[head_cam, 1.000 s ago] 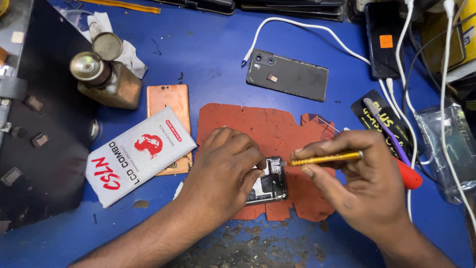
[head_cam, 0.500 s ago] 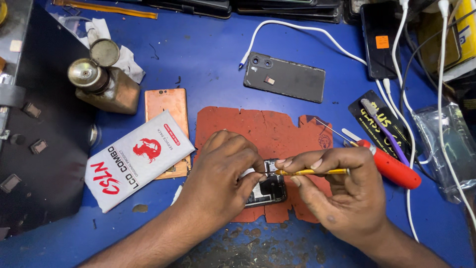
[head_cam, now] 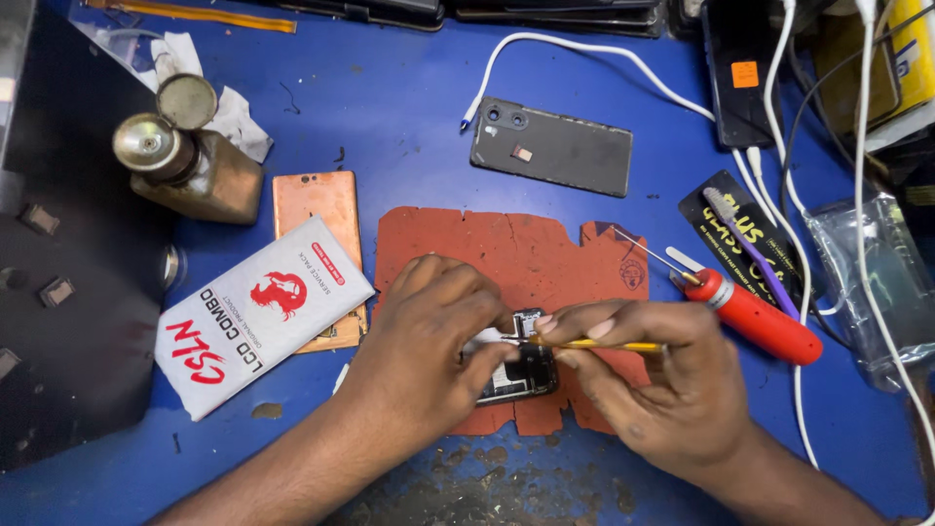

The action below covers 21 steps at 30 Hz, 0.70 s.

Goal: The person uses a red-handled tool and a yellow screwdriver to work on the internal components of a disassembled smartphone. They then connect a white charging cable to the phone and press the power button to test the screen, which lights up with a boot logo.

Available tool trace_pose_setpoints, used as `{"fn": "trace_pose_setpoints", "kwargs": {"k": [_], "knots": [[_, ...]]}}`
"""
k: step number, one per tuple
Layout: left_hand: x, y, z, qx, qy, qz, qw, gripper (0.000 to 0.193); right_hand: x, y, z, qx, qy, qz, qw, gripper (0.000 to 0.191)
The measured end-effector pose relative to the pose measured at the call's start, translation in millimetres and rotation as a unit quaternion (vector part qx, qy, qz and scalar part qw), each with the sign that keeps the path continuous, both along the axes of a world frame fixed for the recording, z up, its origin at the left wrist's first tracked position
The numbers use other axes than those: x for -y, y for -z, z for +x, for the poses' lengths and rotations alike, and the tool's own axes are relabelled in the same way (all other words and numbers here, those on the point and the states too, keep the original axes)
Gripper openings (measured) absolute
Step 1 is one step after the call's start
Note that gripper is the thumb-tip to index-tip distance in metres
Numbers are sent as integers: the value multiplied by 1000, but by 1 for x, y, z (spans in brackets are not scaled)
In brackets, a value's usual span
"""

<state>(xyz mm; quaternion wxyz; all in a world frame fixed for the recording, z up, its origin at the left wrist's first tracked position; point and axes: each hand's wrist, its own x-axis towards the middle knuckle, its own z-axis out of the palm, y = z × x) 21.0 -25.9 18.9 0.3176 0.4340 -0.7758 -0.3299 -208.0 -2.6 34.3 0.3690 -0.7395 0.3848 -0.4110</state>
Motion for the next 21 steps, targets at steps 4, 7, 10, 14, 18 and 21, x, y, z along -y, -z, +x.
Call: {"fn": "trace_pose_setpoints", "kwargs": {"k": [4,7,10,14,18,21], "knots": [[-2,0,3,9,22,-17,1000,47,2,-5,-9,-24,-20,14,999,47],[-1,3,1,73,39,-25,996,37,5,-2,-14,-124,-23,-9,992,48],[-1,5,-1,106,34,-44,993,30,4,2,-14,-158,-36,-29,986,44],[-2,8,-1,107,31,-42,993,30,2,1,-14,-203,-54,91,974,36],[-2,8,-1,111,32,-40,992,30,2,1,-14,-219,-51,114,968,31],[-2,9,-1,112,34,-34,993,30,3,1,-14,-221,-55,102,968,33]]}}
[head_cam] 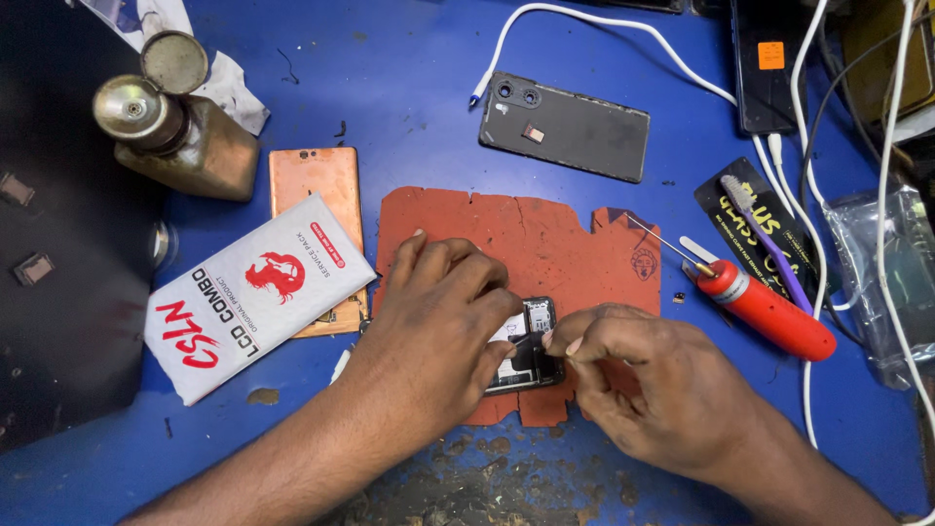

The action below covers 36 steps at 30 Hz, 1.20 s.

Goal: The person uses a red-handled tool and a yellow screwdriver to work on the internal components of a disassembled smartphone. They then connect a white charging cable to the phone and press the power button to test the screen, which lights up with a boot logo.

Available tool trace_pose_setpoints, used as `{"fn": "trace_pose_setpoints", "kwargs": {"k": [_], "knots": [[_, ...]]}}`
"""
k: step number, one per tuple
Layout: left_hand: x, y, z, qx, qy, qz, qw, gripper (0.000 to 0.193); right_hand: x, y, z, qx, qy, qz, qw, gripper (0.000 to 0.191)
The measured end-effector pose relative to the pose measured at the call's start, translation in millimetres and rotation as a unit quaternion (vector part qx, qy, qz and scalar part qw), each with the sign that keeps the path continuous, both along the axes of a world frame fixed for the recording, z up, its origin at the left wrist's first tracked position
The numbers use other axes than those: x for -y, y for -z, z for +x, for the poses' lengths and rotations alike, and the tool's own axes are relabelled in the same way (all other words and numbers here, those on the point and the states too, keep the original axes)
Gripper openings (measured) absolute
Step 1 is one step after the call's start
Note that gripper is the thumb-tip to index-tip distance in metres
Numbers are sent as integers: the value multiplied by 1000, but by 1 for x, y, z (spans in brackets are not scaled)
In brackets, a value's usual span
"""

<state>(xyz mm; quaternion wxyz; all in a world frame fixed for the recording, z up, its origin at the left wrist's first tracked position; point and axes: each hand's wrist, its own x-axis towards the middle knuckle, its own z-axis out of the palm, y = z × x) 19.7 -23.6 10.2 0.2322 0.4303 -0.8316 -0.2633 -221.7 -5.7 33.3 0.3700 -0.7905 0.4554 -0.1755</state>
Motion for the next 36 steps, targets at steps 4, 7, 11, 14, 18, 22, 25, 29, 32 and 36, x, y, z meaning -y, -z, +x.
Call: {"fn": "trace_pose_setpoints", "kwargs": {"k": [4,7,11,14,18,22,25,29,32,36], "knots": [[0,0,-1,7,4,8,1000,31,2,1,1,39,-45,-93,994,41],[0,0,-1,5,4,11,1000,30,3,0,2,48,-58,-110,991,48],[0,0,0,6,4,7,1000,31,1,-2,0,1,-60,-119,991,56],[1,0,0,7,5,6,1000,31,2,1,1,53,-49,-83,994,52],[0,0,0,6,4,7,1000,30,2,2,0,29,-45,-84,995,45],[0,1,0,8,4,6,1000,30,1,-2,2,-18,-41,-153,987,40],[0,0,0,1,2,-1,1000,31,2,-6,6,-39,-28,-187,981,41],[0,-1,0,4,3,1,1000,29,3,-12,10,-4,-46,-180,983,33],[0,-1,0,5,2,-1,1000,30,3,-14,12,7,-39,-157,987,32],[0,0,0,0,3,-1,1000,29,1,-14,11,10,4,-91,996,30]]}}
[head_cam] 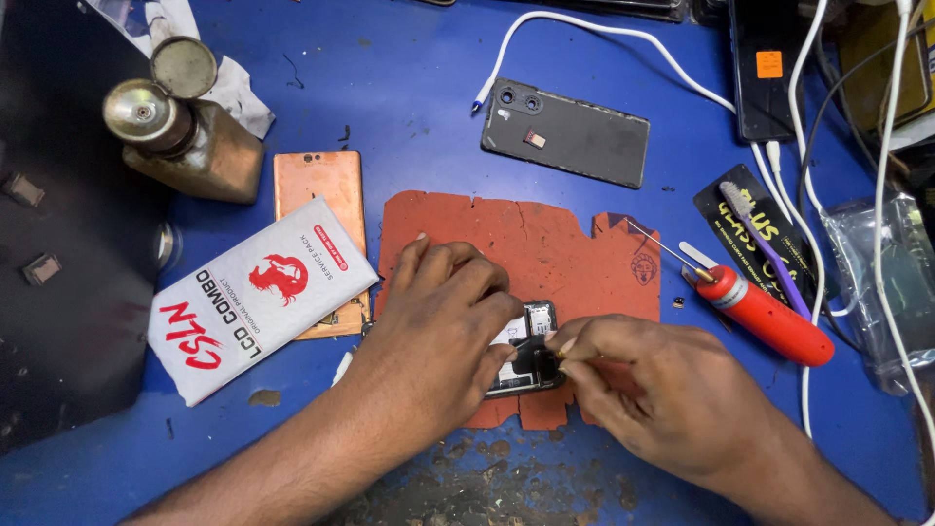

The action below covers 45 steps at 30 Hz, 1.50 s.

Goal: The person uses a red-handled tool and a yellow screwdriver to work on the internal components of a disassembled smartphone. They then connect a white charging cable to the phone and press the power button to test the screen, which lights up with a boot logo.

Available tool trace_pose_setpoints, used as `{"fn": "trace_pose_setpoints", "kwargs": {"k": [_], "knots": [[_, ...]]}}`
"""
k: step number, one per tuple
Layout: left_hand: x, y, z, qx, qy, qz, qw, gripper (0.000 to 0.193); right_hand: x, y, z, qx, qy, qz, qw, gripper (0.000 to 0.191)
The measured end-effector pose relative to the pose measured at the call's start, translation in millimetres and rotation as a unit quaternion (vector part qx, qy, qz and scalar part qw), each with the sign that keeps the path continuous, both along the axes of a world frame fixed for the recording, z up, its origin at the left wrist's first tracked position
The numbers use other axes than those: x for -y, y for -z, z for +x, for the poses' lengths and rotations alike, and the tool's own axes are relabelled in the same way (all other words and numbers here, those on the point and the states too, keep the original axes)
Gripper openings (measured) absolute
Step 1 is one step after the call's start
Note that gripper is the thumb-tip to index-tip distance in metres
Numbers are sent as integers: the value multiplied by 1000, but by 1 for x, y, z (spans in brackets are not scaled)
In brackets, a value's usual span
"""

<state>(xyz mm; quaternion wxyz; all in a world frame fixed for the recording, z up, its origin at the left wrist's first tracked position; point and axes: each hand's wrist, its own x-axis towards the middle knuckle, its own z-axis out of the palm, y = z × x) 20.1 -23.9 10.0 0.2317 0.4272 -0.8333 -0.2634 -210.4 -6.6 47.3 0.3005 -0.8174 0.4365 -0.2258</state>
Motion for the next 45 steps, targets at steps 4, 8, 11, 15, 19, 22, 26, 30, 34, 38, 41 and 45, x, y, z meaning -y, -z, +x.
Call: {"fn": "trace_pose_setpoints", "kwargs": {"k": [4,8,11,15,19,22,26,30,34,38,41,45], "knots": [[0,1,0,4,1,-1,1000,30,-1,1,-1,-32,15,-12,999,27],[0,0,0,3,0,3,1000,30,2,3,-1,-3,-5,-40,999,32],[0,-1,0,5,0,7,1000,30,2,3,0,-1,-11,-54,999,33],[0,-1,0,6,0,5,1000,30,2,3,1,-10,-9,-43,999,32],[0,0,0,3,1,3,1000,30,3,3,2,-7,-13,-51,999,31],[0,0,0,4,1,8,1000,31,3,3,2,-15,-10,-52,998,30],[0,1,0,3,2,7,1000,31,2,2,2,-30,12,-25,999,26],[-1,1,0,2,1,7,1000,31,2,1,2,-21,5,-28,999,27],[0,1,0,3,2,6,1000,31,3,3,1,-15,-11,-48,999,31],[-1,0,0,-1,-1,6,1000,32,3,4,-3,-2,-51,-65,997,35],[0,0,0,-3,-3,10,1000,32,2,6,-4,0,-75,-83,994,35],[0,0,1,-2,-2,1,1000,31,2,6,-5,-36,-42,-52,997,33]]}}
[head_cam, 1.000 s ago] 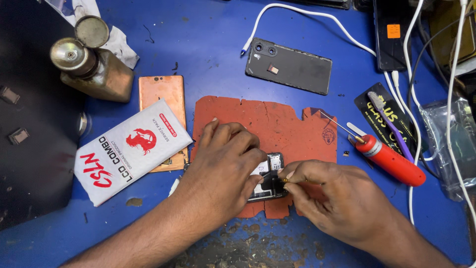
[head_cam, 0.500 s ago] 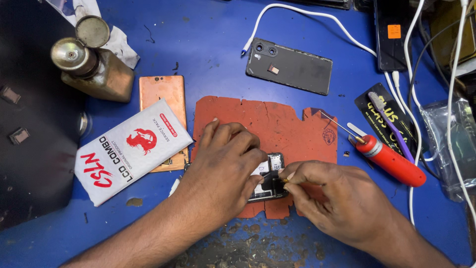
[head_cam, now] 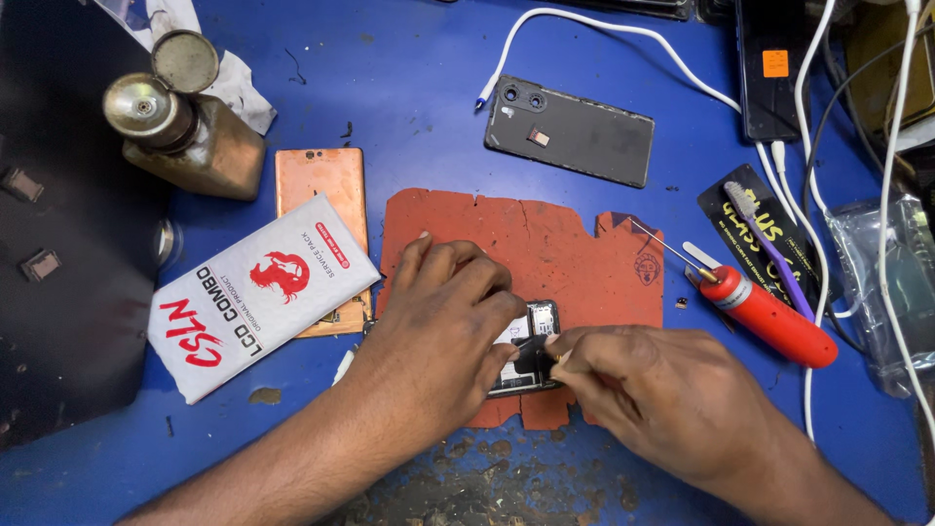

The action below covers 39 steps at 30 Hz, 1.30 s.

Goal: The person uses a red-handled tool and a yellow screwdriver to work on the internal components of a disassembled smartphone. They then connect a white charging cable to the phone and press the power button to test the screen, which lights up with a boot logo.

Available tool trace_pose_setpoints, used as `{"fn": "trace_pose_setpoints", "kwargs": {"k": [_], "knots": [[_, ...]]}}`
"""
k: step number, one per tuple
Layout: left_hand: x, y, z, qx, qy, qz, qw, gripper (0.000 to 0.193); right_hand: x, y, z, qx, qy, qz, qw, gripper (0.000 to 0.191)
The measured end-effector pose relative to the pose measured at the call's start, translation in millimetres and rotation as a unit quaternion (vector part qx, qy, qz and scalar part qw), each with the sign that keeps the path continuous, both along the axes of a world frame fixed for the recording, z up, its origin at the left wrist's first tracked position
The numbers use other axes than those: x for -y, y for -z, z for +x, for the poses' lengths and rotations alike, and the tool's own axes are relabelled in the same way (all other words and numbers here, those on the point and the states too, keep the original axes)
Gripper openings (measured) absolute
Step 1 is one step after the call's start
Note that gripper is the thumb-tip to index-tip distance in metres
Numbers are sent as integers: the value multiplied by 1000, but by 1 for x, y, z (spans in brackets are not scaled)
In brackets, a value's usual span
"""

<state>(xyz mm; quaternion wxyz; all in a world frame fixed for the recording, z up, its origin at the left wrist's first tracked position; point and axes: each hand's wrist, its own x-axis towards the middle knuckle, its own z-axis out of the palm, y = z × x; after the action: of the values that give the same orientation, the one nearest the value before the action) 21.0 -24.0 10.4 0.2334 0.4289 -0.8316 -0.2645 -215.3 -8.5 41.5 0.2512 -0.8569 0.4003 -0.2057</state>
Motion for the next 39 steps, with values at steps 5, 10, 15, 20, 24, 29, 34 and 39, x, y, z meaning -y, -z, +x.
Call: {"fn": "trace_pose_setpoints", "kwargs": {"k": [5,10,15,20,24,29,34,39], "knots": [[0,0,0,-2,-3,-6,1000,31,2,-6,-2,43,-94,-19,994,30],[-1,1,-1,-6,-1,-1,1000,27,1,-6,2,-80,14,-21,996,27],[0,0,-1,1,-4,1,1000,28,6,-7,4,-4,-41,19,999,29],[1,-1,-2,4,-1,-3,1000,29,5,-11,4,22,-96,2,995,26],[0,-2,0,0,-6,-2,1000,30,3,-10,10,-133,57,88,986,12],[-1,-1,0,8,-6,-11,1000,28,5,-10,7,3,-73,-22,997,18],[1,-1,-1,6,-2,-6,1000,27,4,-1,0,21,-32,47,998,24],[0,-2,0,-3,-4,2,1000,29,0,2,0,-132,53,78,987,21]]}}
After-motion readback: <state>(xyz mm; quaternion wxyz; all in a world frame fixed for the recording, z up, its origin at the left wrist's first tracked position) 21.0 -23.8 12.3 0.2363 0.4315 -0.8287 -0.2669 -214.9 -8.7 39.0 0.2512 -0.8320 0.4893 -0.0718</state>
